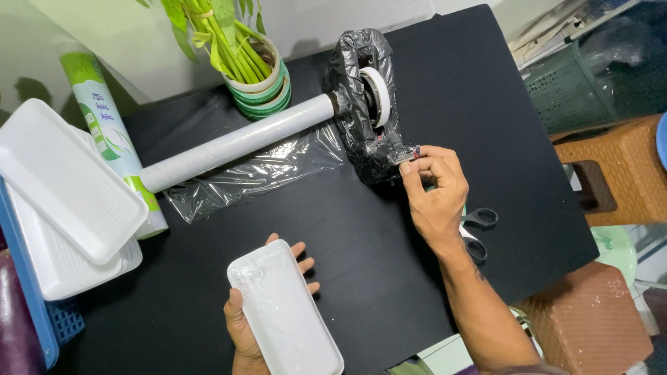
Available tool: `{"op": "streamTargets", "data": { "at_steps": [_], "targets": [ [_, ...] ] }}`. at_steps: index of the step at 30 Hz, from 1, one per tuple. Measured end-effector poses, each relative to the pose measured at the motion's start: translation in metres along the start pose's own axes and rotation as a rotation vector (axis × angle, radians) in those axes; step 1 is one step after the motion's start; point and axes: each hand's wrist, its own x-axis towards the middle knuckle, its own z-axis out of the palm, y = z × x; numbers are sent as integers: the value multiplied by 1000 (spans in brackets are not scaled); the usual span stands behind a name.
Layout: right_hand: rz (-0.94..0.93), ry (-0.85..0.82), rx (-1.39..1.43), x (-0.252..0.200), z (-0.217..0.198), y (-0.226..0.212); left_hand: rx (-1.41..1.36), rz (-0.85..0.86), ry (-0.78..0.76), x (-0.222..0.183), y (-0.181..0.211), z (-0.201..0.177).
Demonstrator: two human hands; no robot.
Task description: The person places an eggplant onto a foam tray, wraps it in plastic film, and secures it with tape.
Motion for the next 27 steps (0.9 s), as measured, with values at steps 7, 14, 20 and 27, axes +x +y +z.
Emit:
{"op": "streamTargets", "data": {
  "at_steps": [7,14,20,27],
  "targets": [
    [-71,-12,-57,6,-10,-7,0,2,-1,1,-2,-1],
    [257,-312,202,-43,-19,-44,-99,42,-72,-6,-3,-4],
    [454,-816,586,-70,2,-95,38,44,-117,-11,-6,13],
    [474,-930,639,-62,3,-117,156,81,-223,-19,-5,15]
  ]
}}
